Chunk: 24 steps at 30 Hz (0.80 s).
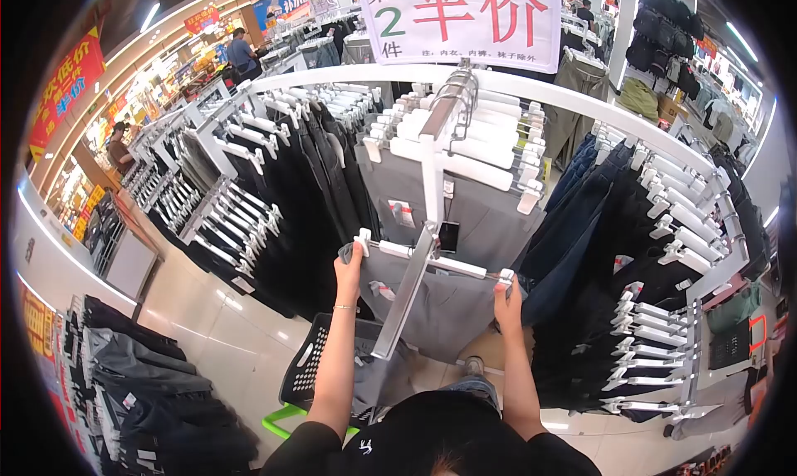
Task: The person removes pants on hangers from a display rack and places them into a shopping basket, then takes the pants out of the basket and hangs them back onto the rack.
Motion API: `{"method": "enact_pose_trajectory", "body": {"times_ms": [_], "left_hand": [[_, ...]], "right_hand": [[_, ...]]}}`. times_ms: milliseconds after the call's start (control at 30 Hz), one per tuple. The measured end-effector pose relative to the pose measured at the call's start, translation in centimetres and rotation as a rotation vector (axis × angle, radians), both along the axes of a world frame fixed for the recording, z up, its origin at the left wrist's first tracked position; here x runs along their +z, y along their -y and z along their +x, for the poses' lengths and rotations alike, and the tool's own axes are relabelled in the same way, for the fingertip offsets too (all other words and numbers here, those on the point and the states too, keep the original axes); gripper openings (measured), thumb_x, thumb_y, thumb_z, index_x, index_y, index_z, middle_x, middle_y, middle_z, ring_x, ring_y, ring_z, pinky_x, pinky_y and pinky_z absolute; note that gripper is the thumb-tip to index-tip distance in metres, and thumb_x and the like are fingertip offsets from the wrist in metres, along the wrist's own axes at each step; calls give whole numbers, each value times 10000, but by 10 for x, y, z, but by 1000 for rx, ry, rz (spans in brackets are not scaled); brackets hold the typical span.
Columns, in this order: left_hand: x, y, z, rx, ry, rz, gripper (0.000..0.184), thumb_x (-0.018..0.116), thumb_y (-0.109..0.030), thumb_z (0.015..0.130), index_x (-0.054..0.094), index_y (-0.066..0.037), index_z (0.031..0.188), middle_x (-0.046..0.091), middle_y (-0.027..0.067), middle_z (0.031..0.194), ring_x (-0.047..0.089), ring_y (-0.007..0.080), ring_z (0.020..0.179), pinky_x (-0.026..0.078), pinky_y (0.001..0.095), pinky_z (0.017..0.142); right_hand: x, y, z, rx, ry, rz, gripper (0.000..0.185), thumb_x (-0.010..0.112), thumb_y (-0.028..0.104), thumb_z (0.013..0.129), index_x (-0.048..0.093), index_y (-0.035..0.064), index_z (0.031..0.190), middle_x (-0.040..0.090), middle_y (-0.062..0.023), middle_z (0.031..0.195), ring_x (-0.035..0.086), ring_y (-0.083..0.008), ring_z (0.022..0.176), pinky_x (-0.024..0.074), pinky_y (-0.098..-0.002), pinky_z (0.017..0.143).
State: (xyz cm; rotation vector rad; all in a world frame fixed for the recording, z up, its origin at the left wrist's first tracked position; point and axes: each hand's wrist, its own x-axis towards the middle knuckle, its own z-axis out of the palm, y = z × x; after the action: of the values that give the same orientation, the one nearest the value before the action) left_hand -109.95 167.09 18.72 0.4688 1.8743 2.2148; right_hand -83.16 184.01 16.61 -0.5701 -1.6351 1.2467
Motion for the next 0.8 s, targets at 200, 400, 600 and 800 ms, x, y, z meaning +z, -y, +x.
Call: {"method": "enact_pose_trajectory", "body": {"times_ms": [200,400,600,800], "left_hand": [[10,10,-4,-79,16,-69,342,617,-328,794,611,5,875,570,-16,797,470,51,717,387,206,643],[15,16,-3,-153,23,-6,369,625,-349,782,616,10,867,589,6,808,491,57,734,404,211,657],[17,0,-18,-222,4,-40,412,629,-416,758,615,-7,807,574,-8,766,473,52,712,391,210,640],[7,-4,-22,-329,27,-21,492,601,-459,766,593,-2,947,573,18,860,487,69,802,393,222,733]], "right_hand": [[-8,4,2,-135,90,106,461,511,340,850,457,-42,1103,558,-87,777,514,-161,708,415,-275,659],[-10,9,0,-194,184,85,398,484,312,870,468,-33,1070,556,-84,760,505,-143,698,411,-271,654],[10,15,-7,-244,197,103,358,452,322,886,487,-13,1007,528,-47,718,474,-121,667,393,-250,630],[18,21,1,-231,283,2,364,420,331,897,462,-4,1033,536,-95,865,482,-151,799,380,-270,733]]}}
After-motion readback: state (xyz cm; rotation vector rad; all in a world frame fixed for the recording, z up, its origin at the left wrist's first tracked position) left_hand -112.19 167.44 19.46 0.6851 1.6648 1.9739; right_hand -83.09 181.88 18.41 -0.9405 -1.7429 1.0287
